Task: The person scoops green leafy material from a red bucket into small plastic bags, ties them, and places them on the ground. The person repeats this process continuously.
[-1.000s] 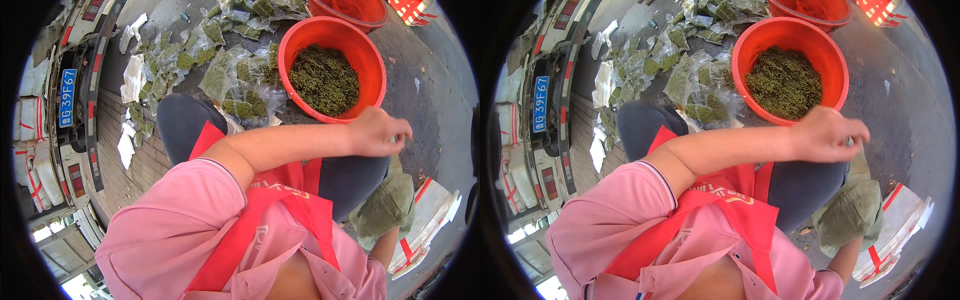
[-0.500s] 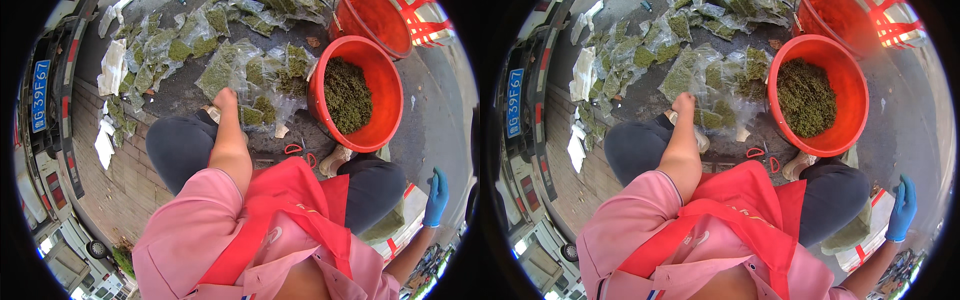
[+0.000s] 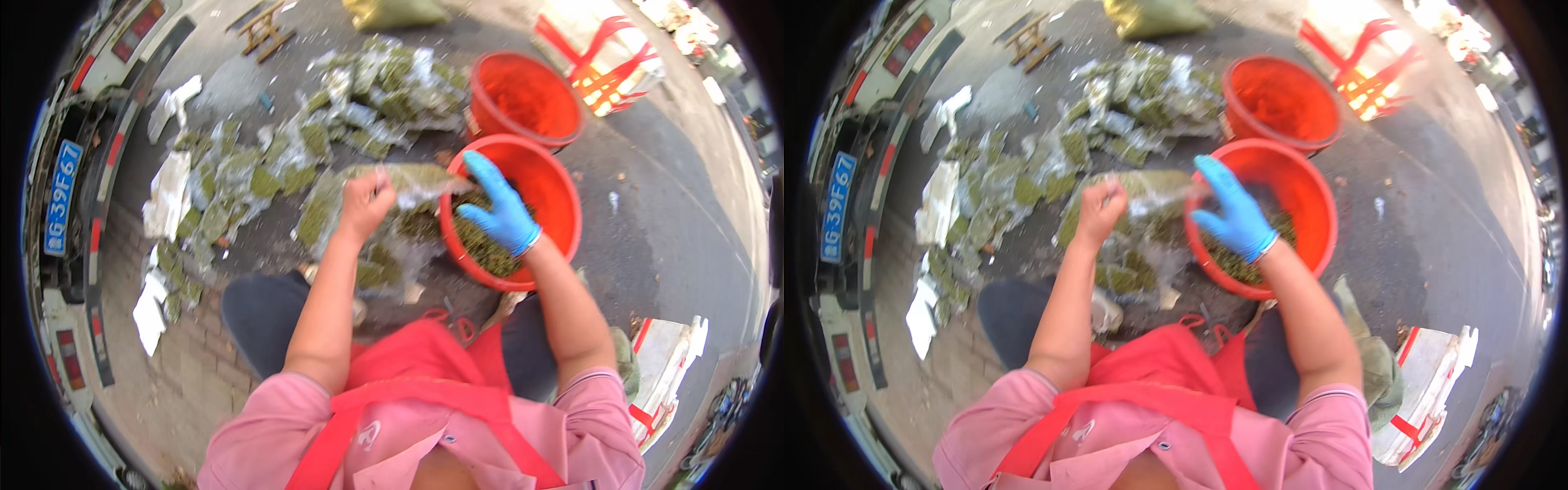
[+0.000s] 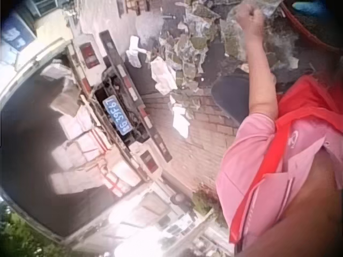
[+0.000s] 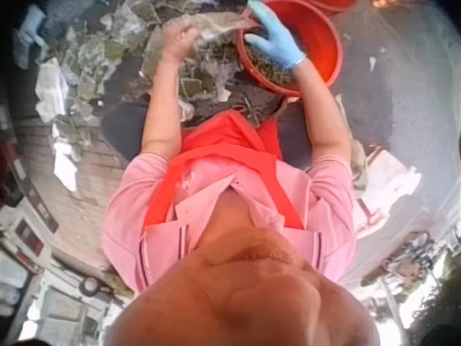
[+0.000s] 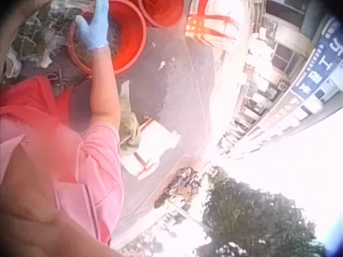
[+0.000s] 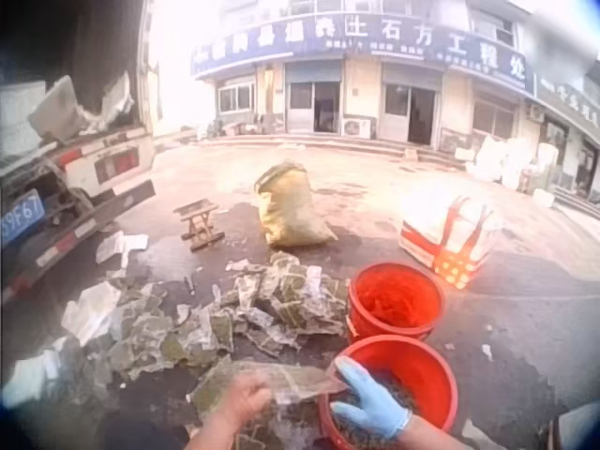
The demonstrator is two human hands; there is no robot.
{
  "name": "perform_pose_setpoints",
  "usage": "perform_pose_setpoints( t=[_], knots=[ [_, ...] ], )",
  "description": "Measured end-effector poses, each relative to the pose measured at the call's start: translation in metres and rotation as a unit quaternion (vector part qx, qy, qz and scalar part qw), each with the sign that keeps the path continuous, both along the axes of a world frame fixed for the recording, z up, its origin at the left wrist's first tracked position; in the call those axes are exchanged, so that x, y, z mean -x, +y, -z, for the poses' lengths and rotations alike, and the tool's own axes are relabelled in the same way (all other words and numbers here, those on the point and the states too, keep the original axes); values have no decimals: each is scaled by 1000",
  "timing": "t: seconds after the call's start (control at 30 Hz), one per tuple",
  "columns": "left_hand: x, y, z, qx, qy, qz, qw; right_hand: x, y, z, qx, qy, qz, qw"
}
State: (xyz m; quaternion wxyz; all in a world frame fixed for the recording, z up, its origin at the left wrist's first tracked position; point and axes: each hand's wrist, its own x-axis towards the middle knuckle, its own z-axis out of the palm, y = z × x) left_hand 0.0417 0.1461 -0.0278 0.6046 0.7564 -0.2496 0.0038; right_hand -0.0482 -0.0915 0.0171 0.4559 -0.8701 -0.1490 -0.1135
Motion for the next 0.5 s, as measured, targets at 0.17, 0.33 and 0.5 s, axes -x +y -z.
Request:
perform_pose_setpoints(
  t=[0.17, 0.33, 0.5],
  knots=[
    [21, -65, -99, -55, -212, 231, 948, 8, -11, -37, 15, -81, -22, 996],
    [44, -103, -126, -126, -193, 292, 928, 45, -39, -65, 141, -150, 105, 973],
    [79, -122, -92, -128, -55, 212, 967, 77, -53, -18, -119, 155, 42, 980]
  ],
)
